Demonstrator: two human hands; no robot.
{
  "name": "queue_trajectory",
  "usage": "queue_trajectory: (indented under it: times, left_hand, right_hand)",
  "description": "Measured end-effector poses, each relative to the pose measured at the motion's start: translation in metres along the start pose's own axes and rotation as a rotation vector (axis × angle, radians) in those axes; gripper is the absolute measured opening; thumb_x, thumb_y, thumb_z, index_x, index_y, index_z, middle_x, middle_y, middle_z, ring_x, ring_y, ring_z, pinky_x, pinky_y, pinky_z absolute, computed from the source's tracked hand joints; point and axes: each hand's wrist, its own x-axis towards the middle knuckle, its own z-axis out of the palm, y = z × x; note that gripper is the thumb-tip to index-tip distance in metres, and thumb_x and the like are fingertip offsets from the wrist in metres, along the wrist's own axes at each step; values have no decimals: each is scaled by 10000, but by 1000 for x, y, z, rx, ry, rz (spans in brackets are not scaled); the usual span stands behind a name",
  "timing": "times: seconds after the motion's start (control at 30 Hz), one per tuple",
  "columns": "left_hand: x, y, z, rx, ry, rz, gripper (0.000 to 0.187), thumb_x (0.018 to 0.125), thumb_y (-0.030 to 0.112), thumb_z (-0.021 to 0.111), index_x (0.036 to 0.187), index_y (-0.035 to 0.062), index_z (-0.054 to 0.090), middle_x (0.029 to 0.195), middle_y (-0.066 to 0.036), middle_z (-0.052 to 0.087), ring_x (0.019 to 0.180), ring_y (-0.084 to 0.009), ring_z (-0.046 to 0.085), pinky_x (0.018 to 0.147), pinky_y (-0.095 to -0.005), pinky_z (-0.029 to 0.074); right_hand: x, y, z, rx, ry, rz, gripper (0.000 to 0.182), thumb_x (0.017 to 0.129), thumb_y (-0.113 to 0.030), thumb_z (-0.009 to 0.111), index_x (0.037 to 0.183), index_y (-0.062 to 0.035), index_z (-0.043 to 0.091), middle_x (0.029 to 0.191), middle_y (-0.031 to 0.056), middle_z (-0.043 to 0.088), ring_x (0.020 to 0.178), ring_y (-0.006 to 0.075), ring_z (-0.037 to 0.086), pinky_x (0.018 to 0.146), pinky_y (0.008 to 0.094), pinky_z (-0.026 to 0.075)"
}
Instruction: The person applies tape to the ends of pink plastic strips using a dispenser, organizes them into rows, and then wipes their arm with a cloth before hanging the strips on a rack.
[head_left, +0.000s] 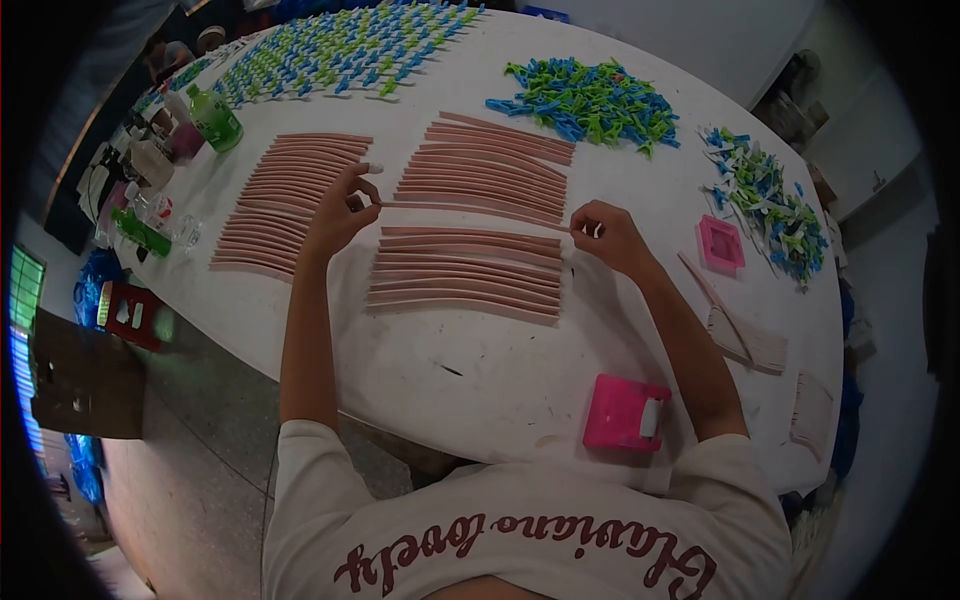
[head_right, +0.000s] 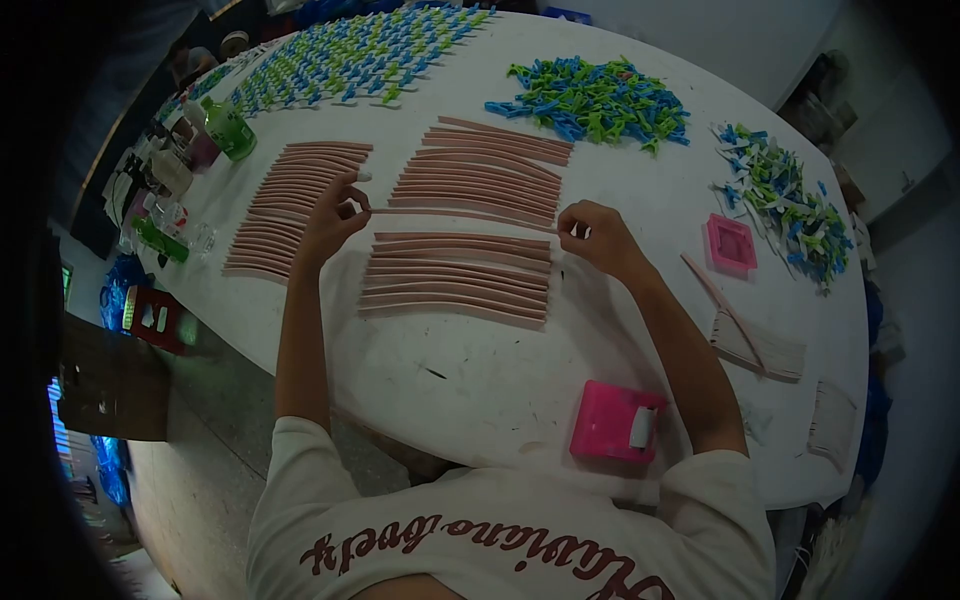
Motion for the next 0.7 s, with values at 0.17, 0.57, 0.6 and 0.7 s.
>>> queue_trajectory:
  times: [0.17, 0.57, 0.6, 0.7]
  left_hand:
    - [8, -9, 5, 48, 25, -55, 538, 785, -59, 659, 1289, 34, 495, 879, -32, 598, 650, -47, 456, 592, -194, 420]
    - [7, -27, 9, 45, 68, -100, 520, 776, -36, 670, 1269, 9, 512, 901, -57, 634, 660, -78, 490, 633, -209, 454]
    - [7, -25, 11, 45, 66, -101, 520, 776, -36, 670, 1269, 9, 512, 901, -57, 634, 660, -78, 490, 633, -209, 454]
    - [6, -18, 16, 85, 92, -216, 523, 779, -27, 670, 1276, 10, 513, 910, -54, 642, 656, -79, 487, 641, -209, 460]
  right_hand:
    - [4, 11, 7, -47, -36, 64, 106, 783, -70, 687, 875, -32, 649, 862, 55, 634, 686, 141, 565, 655, 285, 494]
    - [9, 17, 18, -60, 0, 60, 103, 827, -90, 680, 891, -17, 646, 802, 39, 626, 680, 105, 556, 652, 253, 484]
    - [9, 16, 18, -59, -1, 61, 103, 827, -90, 680, 891, -17, 646, 802, 39, 626, 680, 105, 556, 652, 253, 484]
    - [9, 13, 20, -65, -1, 85, 102, 819, -94, 682, 881, -23, 642, 781, 36, 623, 661, 102, 550, 643, 250, 480]
